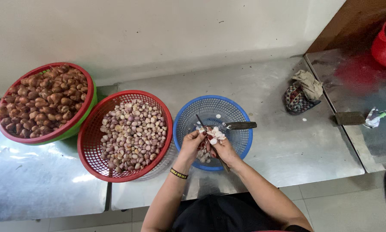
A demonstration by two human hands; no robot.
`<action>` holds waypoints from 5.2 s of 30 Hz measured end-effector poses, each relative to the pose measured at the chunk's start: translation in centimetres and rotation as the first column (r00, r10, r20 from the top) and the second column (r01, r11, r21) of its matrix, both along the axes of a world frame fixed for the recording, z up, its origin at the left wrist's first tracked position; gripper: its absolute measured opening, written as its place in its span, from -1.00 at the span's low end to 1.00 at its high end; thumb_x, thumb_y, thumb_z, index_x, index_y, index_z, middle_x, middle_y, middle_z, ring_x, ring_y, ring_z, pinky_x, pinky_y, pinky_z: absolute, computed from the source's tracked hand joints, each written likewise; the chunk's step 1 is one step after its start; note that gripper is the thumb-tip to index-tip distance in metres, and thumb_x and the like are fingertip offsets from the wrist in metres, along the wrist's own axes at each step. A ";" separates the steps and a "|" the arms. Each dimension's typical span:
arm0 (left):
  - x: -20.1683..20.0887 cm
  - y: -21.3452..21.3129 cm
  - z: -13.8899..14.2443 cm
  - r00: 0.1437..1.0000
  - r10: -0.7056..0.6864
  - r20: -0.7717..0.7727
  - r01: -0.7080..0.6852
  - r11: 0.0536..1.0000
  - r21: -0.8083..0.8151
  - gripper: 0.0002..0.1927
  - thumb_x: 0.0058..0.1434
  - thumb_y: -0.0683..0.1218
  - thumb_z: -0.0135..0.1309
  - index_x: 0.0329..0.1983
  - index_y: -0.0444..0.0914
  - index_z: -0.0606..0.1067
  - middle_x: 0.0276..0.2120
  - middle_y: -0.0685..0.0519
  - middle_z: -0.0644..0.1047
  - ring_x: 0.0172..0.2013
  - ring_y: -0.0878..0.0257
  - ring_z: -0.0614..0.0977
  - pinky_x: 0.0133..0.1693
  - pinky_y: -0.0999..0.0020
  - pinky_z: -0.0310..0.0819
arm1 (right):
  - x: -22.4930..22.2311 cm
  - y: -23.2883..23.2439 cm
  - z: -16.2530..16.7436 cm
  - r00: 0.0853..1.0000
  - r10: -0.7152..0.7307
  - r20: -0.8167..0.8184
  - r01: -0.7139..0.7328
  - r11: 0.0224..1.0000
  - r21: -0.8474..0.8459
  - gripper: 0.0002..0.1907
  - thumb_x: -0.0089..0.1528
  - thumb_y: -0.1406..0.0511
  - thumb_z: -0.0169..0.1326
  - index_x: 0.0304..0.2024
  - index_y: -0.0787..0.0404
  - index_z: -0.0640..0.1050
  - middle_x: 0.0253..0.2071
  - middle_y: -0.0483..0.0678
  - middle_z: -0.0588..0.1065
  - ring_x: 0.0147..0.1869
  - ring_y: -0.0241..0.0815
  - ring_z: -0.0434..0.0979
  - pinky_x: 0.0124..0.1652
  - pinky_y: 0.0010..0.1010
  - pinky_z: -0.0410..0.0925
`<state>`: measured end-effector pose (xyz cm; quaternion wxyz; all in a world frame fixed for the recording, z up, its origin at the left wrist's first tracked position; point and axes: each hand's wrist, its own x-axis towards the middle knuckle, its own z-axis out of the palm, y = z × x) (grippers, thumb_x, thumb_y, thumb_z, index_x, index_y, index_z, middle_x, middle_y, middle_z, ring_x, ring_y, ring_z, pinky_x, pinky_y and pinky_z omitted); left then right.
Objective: The person peels small purple-skinned bulbs one by one using a small knife, removing the outer skin and placing the peeled bulbs into a blue basket. The process is repeated continuously throughout the clip.
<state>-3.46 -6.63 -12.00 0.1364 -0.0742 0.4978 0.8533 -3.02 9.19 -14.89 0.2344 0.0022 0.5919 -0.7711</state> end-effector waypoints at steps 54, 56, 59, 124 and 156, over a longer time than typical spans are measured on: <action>0.5 -8.1 2.0 0.885 0.140 -0.445 -0.459 0.097 -0.883 -0.82 0.31 -0.08 0.11 -0.06 -0.14 0.62 -0.18 -0.08 0.61 -0.25 0.00 0.67 -0.22 0.07 0.56 | -0.5 2.5 -0.5 0.987 0.001 0.161 -0.013 0.998 0.069 -0.74 0.41 0.15 -0.14 -0.15 0.22 0.39 -0.44 -0.08 0.47 -0.58 -0.32 0.35 -0.53 -0.43 0.26; 0.5 -11.9 2.6 0.950 0.266 -0.164 -0.093 -0.262 -0.961 -0.80 0.32 -0.13 0.05 -0.01 -0.12 0.55 -0.16 -0.08 0.58 -0.16 0.01 0.66 -0.17 0.11 0.59 | -0.4 2.6 -0.4 0.988 0.033 0.151 -0.049 0.993 0.105 -0.74 0.42 0.16 -0.17 -0.14 0.22 0.39 -0.41 -0.10 0.49 -0.55 -0.36 0.35 -0.50 -0.46 0.30; 1.4 -16.1 2.8 0.908 0.335 -0.250 -0.075 -0.458 -0.886 -0.66 0.20 -0.09 0.12 0.02 -0.28 0.45 -0.08 -0.20 0.49 -0.12 -0.09 0.57 -0.20 0.09 0.54 | -0.2 2.6 -0.6 0.988 0.062 0.139 -0.087 0.979 0.183 -0.73 0.42 0.17 -0.19 -0.15 0.23 0.41 -0.44 -0.14 0.47 -0.54 -0.38 0.34 -0.50 -0.45 0.30; 0.3 -1.4 -0.7 0.981 -0.021 -0.193 0.010 0.998 -0.060 -0.75 0.31 -0.19 0.15 0.03 -0.37 0.58 -0.26 0.09 0.63 -0.34 0.39 0.57 -0.28 0.45 0.49 | 3.1 1.6 -1.2 0.981 0.043 -0.189 -0.006 0.982 0.190 -0.75 0.36 0.24 -0.01 0.02 0.23 0.45 -0.44 -0.22 0.46 -0.50 -0.43 0.32 -0.49 -0.52 0.26; -0.7 -1.0 -0.9 0.999 -0.021 -0.041 0.024 0.996 0.085 -0.77 0.33 -0.17 0.15 0.01 -0.37 0.57 -0.22 0.03 0.66 -0.31 0.31 0.63 -0.29 0.41 0.52 | 2.4 1.7 -0.8 0.981 0.080 -0.178 -0.062 0.993 0.104 -0.80 0.37 0.29 -0.01 -0.04 0.31 0.45 -0.42 -0.12 0.49 -0.53 -0.38 0.33 -0.50 -0.48 0.26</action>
